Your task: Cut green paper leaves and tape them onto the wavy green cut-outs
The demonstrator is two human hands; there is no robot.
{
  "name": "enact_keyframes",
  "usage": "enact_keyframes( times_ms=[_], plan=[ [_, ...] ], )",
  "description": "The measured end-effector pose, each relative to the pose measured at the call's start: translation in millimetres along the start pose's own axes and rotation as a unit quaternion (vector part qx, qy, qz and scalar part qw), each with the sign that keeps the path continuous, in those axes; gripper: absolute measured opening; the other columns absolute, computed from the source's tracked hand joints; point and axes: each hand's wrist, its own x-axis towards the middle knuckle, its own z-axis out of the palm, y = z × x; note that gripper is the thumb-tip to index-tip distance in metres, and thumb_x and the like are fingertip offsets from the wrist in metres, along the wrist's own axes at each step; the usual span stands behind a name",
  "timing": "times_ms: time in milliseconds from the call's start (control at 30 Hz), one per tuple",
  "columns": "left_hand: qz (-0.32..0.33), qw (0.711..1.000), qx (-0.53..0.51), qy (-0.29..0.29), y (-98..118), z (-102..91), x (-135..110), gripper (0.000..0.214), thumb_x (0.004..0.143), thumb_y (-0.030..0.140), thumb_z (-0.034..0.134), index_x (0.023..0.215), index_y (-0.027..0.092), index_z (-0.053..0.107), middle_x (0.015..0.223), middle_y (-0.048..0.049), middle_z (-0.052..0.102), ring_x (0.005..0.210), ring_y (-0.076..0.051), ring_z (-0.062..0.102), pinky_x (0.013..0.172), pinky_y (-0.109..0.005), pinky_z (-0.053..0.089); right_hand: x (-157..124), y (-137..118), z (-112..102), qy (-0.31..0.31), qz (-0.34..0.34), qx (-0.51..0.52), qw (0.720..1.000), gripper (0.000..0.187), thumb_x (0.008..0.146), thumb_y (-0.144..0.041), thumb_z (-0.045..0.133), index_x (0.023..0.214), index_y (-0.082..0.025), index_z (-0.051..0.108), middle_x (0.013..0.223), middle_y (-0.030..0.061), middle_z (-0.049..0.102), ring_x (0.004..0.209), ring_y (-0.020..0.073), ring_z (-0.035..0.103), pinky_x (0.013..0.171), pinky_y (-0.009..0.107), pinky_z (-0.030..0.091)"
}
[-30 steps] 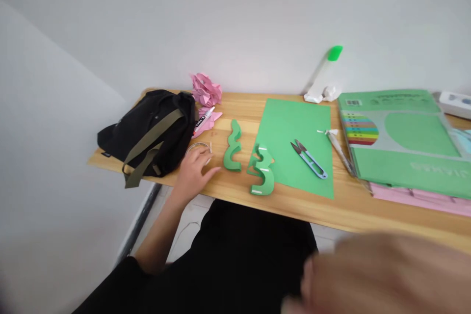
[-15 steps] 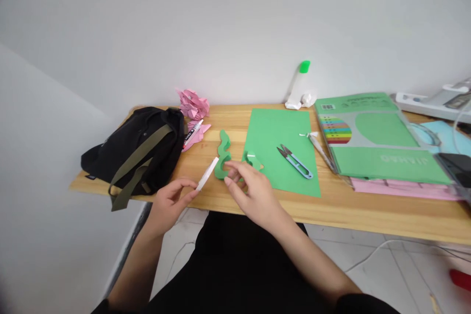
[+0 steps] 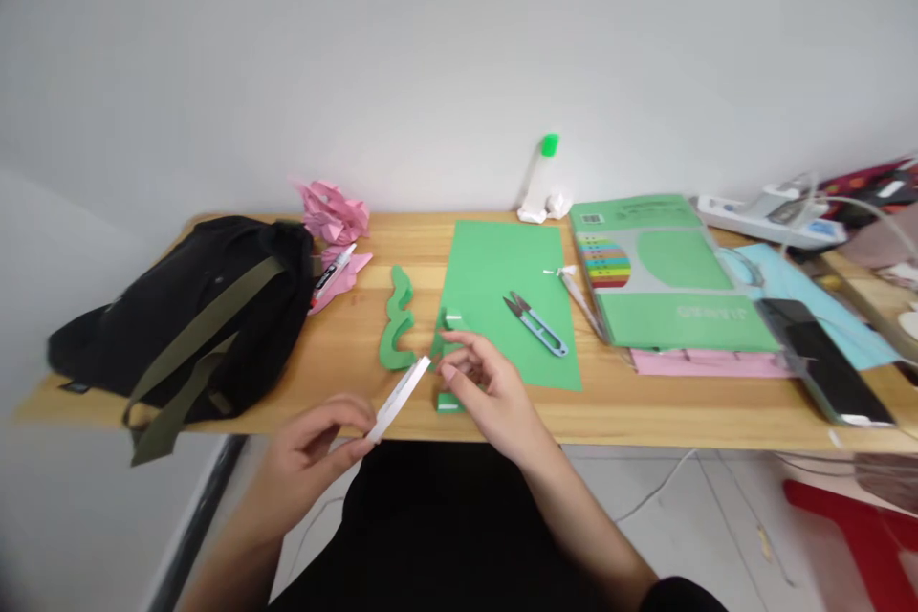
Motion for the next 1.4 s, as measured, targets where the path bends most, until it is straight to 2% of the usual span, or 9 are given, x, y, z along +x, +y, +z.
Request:
enact_keyframes(
  times_ms=[167,300,400,600,733,800,867,1033,1400],
  plan=[
    [0.052,0.987,0.137,0.067,-10.0,-17.5,6.3,0.004,0.085,0.024,0.06,0.086,0.026,0.063,0.083,0.0003,0.066,0.078,-0.016,0.066,0.066,-0.026,0.053,2.0,3.8,-42.6,0.143,-0.04,-0.251,0.956,0.021,0.086,-0.035,0.053,0.091,-0.019,0.065,0.083,0.0081,0.071,0.07,0.0173,0.066,0.062,0.03,0.054],
    [0.086,0.903,0.392,0.153,-33.6,-27.2,14.9,0.012,0.089,0.03,0.053,0.087,0.022,0.062,0.083,-0.0028,0.067,0.077,-0.02,0.065,0.07,-0.034,0.048,0.3,17.9,-84.9,0.241,-0.049,-0.428,0.87,0.022,0.085,-0.034,0.05,0.087,-0.019,0.066,0.085,0.01,0.071,0.073,0.0223,0.066,0.061,0.035,0.053],
    [0.094,0.84,0.512,0.154,-52.9,-28.3,19.8,0.019,0.091,0.028,0.047,0.083,0.018,0.061,0.075,-0.004,0.067,0.071,-0.022,0.063,0.064,-0.035,0.043,0.8,30.6,-102.3,0.221,-0.041,-0.533,0.816,0.026,0.086,-0.036,0.049,0.093,-0.019,0.067,0.092,0.0121,0.07,0.083,0.0266,0.065,0.069,0.04,0.053],
    [0.053,0.794,0.576,0.185,-65.0,-24.8,25.8,0.017,0.089,0.022,0.048,0.088,0.016,0.064,0.082,-0.0093,0.065,0.076,-0.026,0.059,0.067,-0.038,0.045,10.4,43.0,-99.2,0.134,-0.041,-0.601,0.787,0.031,0.086,-0.031,0.051,0.108,-0.015,0.065,0.103,0.0145,0.066,0.095,0.0283,0.062,0.084,0.042,0.05],
    [0.083,0.835,0.498,0.218,-44.3,3.2,30.6,0.02,0.089,0.02,0.051,0.106,0.019,0.059,0.098,-0.0113,0.061,0.092,-0.026,0.058,0.081,-0.043,0.047,13.2,43.9,-89.3,0.124,-0.015,-0.643,0.756,0.033,0.09,-0.026,0.046,0.117,-0.015,0.061,0.113,0.0145,0.064,0.104,0.0299,0.058,0.083,0.042,0.047],
    [0.124,0.895,0.412,0.116,-32.3,27.4,33.4,0.022,0.09,0.022,0.052,0.112,0.021,0.056,0.1,-0.0088,0.062,0.094,-0.023,0.058,0.083,-0.038,0.048,12.3,45.2,-85.7,0.13,0.0,-0.662,0.738,0.035,0.092,-0.024,0.042,0.122,-0.014,0.058,0.119,0.014,0.064,0.108,0.0301,0.057,0.081,0.042,0.046],
    [0.15,0.914,0.378,-0.008,-23.9,52.1,36.6,0.032,0.087,0.036,0.058,0.115,0.019,0.054,0.103,-0.0095,0.063,0.094,-0.024,0.059,0.083,-0.04,0.048,10.5,47.8,-83.7,0.141,0.0,-0.673,0.726,0.037,0.093,-0.021,0.039,0.125,-0.015,0.055,0.121,0.0136,0.063,0.109,0.0294,0.057,0.081,0.041,0.045],
    [0.128,0.88,0.447,-0.1,-20.0,85.4,41.8,0.046,0.084,0.039,0.061,0.121,0.015,0.052,0.101,-0.0115,0.064,0.088,-0.026,0.057,0.074,-0.04,0.047,5.5,54.4,-85.0,0.151,-0.022,-0.672,0.725,0.036,0.093,-0.018,0.039,0.125,-0.014,0.056,0.124,0.0129,0.064,0.111,0.027,0.058,0.085,0.039,0.045],
    [0.132,0.825,0.548,-0.051,-15.7,85.1,78.7,0.018,0.092,0.024,0.048,0.105,0.015,0.058,0.086,-0.0083,0.064,0.081,-0.025,0.058,0.069,-0.038,0.042,23.2,24.6,-92.9,0.04,0.024,-0.698,0.715,0.038,0.08,-0.006,0.047,0.114,-0.01,0.064,0.102,0.0165,0.067,0.095,0.0296,0.06,0.079,0.037,0.046]
  ],
)
